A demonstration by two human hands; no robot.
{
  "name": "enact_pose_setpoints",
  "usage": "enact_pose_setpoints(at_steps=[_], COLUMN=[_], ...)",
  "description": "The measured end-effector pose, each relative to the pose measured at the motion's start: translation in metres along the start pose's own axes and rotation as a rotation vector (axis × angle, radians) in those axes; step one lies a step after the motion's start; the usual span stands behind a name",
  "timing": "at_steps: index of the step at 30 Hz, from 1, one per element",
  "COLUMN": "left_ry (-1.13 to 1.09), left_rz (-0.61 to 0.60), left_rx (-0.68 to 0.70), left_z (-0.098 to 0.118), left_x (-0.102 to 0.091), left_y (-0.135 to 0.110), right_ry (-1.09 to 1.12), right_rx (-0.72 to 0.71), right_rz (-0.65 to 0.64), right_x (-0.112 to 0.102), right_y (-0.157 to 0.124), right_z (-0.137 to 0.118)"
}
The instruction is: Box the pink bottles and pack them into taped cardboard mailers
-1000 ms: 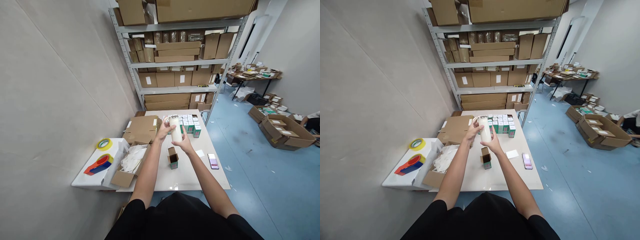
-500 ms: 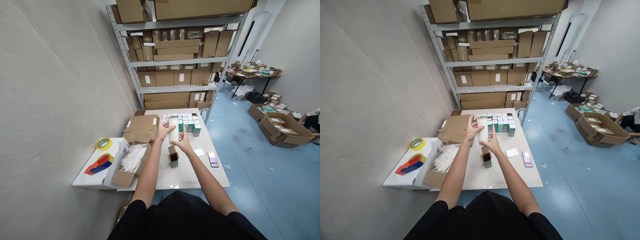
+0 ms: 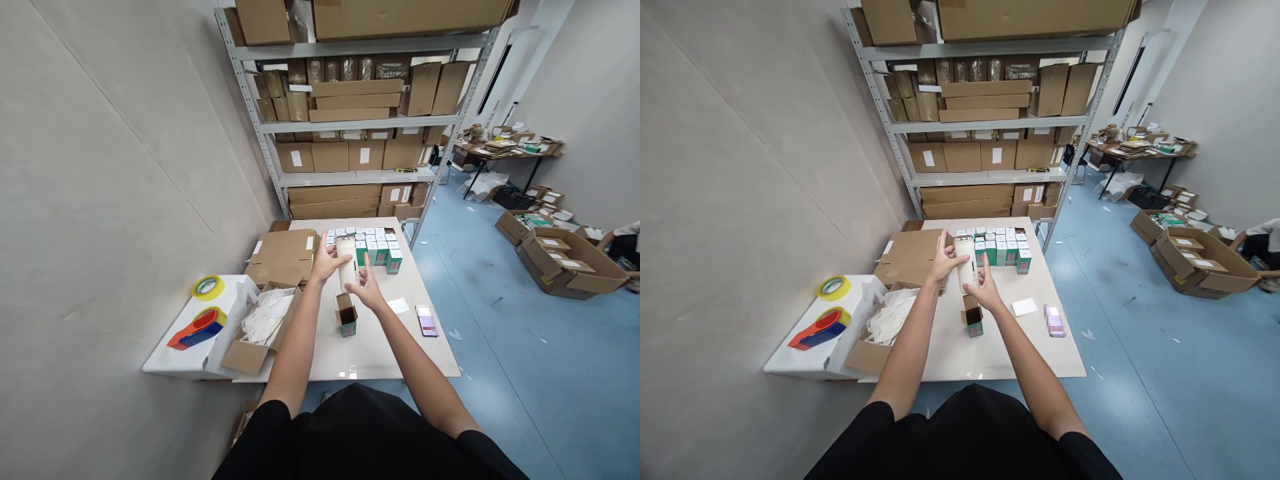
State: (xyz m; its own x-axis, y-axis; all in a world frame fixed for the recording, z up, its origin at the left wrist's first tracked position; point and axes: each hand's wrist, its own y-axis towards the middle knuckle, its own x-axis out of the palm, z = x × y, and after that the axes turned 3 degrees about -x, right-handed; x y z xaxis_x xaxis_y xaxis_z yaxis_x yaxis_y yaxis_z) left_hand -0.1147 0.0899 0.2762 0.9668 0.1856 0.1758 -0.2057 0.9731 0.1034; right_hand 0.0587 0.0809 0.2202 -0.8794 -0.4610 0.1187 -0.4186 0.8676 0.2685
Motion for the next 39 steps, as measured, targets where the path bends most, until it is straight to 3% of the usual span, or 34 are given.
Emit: enact_pose_setpoints(at_steps=[5,10,15,21,26,31,36,39], left_ry=[0.050,0.008,0.050,0.015,0.052,0.006,0.020,0.000], left_rz=[0.053,0.006,0.041,0.004,0.015,-0.031,-0.008,0.006], left_rx=[0.006,-0.017,-0.007,-0.024,-0.031,-0.040,-0.003,-0.007], left_z=[-0.003,-0.005,-0.011,-0.013,-0.011,-0.009,-0.014,-0.016], left_x=[-0.002,-0.006,-0.009,-0.009,-0.008,-0.009,-0.007,-0.005], left_y=[0.001,0.001,0.004,0.004,0.004,0.004,0.005,0.005], right_ry=[-0.168,-0.038,-0.087,0.005,-0.132,-0.032,-0.109,-0.117], right_rx=[0.003,0.025,0.016,0.027,0.002,0.017,0.016,0.008], right_rz=[0.065,-0.098,-0.003,-0.086,0.026,-0.065,0.067,0.018], right_x=[-0.001,-0.003,-0.005,-0.006,-0.006,-0.007,-0.006,-0.005], right_y=[0.002,0.001,0.003,0.006,0.006,0.005,0.005,0.004], right_z=[0.005,0.004,0.007,0.015,0.018,0.016,0.017,0.016])
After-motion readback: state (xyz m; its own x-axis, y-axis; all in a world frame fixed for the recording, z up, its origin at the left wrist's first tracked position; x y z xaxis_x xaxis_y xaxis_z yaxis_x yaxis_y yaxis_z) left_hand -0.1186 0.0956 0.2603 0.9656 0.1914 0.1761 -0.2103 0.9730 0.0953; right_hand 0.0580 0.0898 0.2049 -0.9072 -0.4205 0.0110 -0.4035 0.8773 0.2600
